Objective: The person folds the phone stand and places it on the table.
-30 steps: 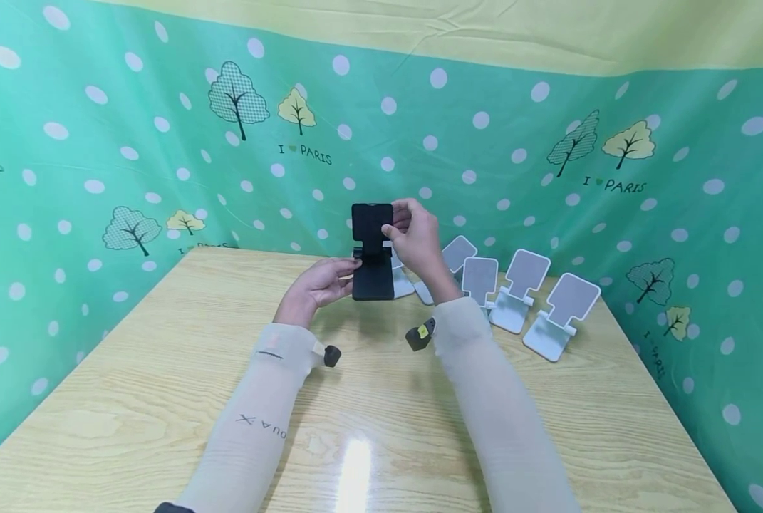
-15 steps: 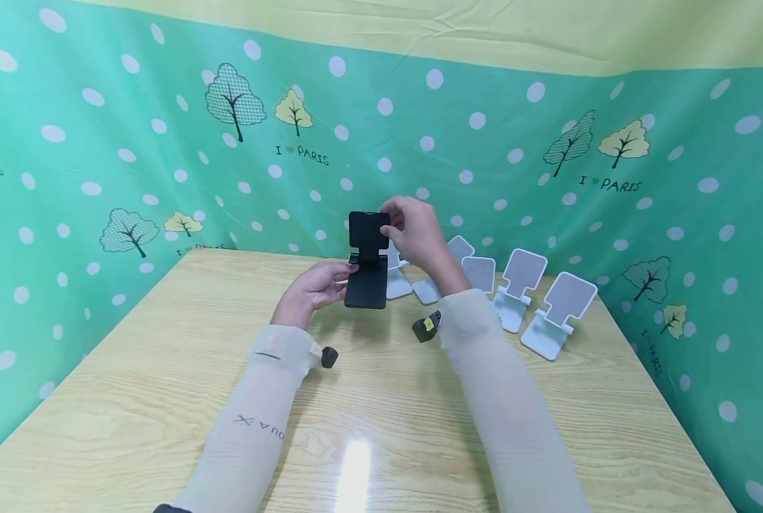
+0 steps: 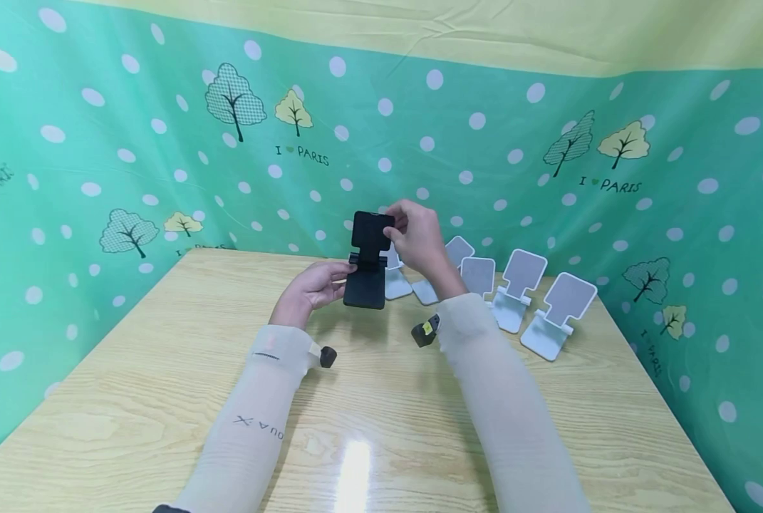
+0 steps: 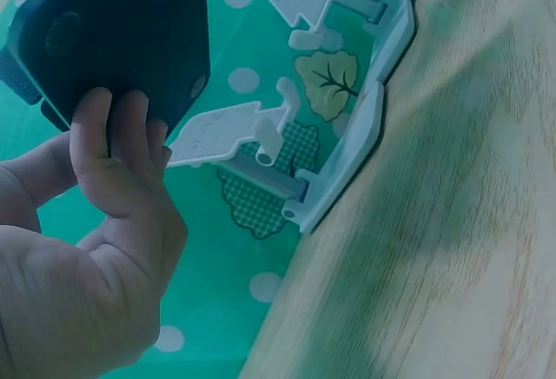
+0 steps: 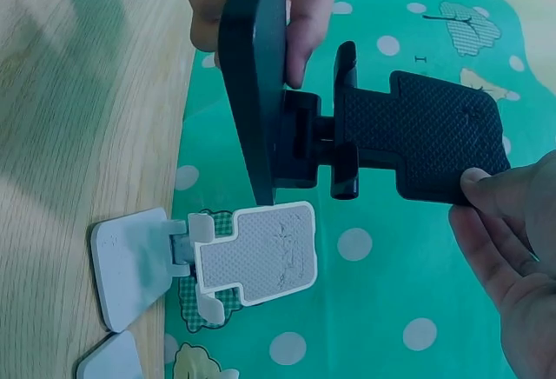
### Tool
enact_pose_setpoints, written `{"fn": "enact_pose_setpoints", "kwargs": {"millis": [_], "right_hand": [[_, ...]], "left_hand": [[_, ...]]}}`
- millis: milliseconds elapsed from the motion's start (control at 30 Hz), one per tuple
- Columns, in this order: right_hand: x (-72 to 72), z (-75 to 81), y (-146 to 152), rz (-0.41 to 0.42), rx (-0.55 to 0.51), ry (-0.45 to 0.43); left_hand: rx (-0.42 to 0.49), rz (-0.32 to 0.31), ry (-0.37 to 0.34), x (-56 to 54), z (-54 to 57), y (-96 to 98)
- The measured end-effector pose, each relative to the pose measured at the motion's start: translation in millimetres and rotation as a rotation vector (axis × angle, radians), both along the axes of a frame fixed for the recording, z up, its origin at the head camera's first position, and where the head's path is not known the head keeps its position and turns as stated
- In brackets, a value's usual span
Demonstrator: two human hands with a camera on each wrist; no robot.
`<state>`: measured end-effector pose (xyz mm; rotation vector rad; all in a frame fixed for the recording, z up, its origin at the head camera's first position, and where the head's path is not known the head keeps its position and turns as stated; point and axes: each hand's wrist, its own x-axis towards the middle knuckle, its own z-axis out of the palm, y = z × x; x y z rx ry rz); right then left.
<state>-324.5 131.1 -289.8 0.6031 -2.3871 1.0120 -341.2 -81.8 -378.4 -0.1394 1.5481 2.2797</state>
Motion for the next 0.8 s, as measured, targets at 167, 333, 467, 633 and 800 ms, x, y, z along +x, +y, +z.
{"fn": "enact_pose_setpoints", "kwargs": {"millis": [167,333,467,633,800], "right_hand": [[0.4,-0.8,-3.0,-0.008,0.008,0.023],[1.4,-0.9,-6.7,-0.019,0.029,0.042],[2.6,-1.3,-9.6,-0.041,0.033,0.034],[3.9,-2.2,-12.6,-0.048,0.049,0.055],[4.2,-1.4,-14.4,-0.032,0.1,0.097]], "left_hand": [[-0.004,0.002,0.002,-0.2,0.6,-0.5],[-0.01,0.006,-0.015,0.2,1.1,-1.2],[-0.01,0.006,-0.018,0.9,2.0,-1.8],[-0.004,-0.001,-0.014,1.1,2.9,-2.6],[0.002,-0.006,-0.017,1.5,3.0,-4.0]]}}
